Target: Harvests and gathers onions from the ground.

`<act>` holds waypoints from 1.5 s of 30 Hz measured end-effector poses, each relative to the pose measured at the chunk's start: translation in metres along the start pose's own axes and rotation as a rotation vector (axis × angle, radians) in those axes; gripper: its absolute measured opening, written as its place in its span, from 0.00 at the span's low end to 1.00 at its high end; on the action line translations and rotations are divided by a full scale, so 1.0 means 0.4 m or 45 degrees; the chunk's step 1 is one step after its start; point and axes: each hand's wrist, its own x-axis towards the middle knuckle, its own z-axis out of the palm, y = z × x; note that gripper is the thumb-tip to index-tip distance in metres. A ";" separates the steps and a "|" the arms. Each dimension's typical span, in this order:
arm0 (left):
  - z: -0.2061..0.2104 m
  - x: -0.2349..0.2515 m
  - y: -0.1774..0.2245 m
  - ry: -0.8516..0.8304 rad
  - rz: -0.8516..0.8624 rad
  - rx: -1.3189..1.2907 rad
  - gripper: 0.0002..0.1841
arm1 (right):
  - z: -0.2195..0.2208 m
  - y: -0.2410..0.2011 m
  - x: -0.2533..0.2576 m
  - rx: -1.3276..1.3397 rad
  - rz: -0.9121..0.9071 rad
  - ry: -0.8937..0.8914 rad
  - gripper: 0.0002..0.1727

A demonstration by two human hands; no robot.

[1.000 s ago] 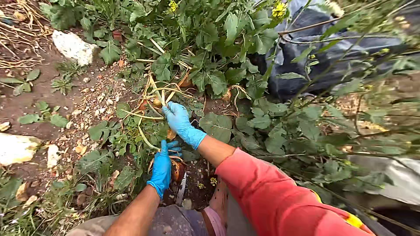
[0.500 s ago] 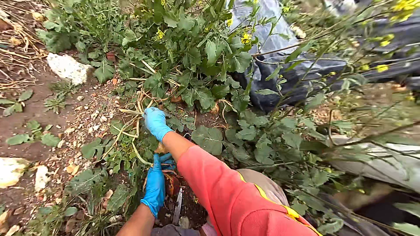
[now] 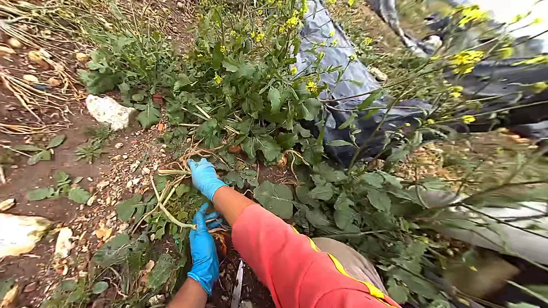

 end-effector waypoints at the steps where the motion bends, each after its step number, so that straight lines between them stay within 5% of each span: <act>1: -0.003 0.005 0.004 0.011 0.024 -0.012 0.24 | 0.002 -0.003 -0.007 -0.010 -0.026 -0.033 0.24; 6: -0.006 0.030 0.036 0.066 0.048 -0.076 0.23 | -0.024 0.051 -0.067 0.020 -0.050 -0.038 0.21; 12: -0.015 0.054 0.031 -0.066 0.018 0.106 0.37 | -0.084 0.024 -0.286 0.095 -0.346 0.209 0.22; 16: -0.019 0.015 0.031 -0.057 0.226 -0.186 0.26 | -0.069 -0.031 -0.372 0.009 -0.577 0.228 0.20; 19: -0.071 -0.032 0.051 -0.040 0.011 -0.363 0.26 | -0.078 -0.080 -0.434 -0.121 -0.662 0.183 0.18; 23: -0.143 -0.077 0.109 -0.016 -0.248 -0.202 0.20 | -0.117 -0.131 -0.485 -0.302 -0.870 0.048 0.13; 26: -0.107 -0.018 0.090 0.041 0.096 -0.057 0.17 | -0.164 -0.104 -0.391 0.138 -1.041 -0.044 0.13; 29: -0.055 0.027 0.127 0.147 0.032 0.068 0.25 | -0.249 -0.039 -0.181 0.362 -0.702 -0.113 0.16; 33: -0.047 0.031 0.127 0.153 -0.042 0.088 0.25 | -0.298 0.136 0.188 -0.080 -0.080 0.365 0.31; 37: -0.054 0.048 0.119 0.218 -0.080 0.114 0.26 | -0.308 0.249 0.365 -0.392 0.151 0.333 0.59; 42: -0.064 0.080 0.098 0.100 0.036 0.078 0.24 | -0.233 0.265 0.374 -0.113 0.194 0.405 0.31; 45: -0.058 0.076 0.101 0.115 0.010 0.109 0.25 | -0.231 0.300 0.369 0.055 0.183 0.466 0.30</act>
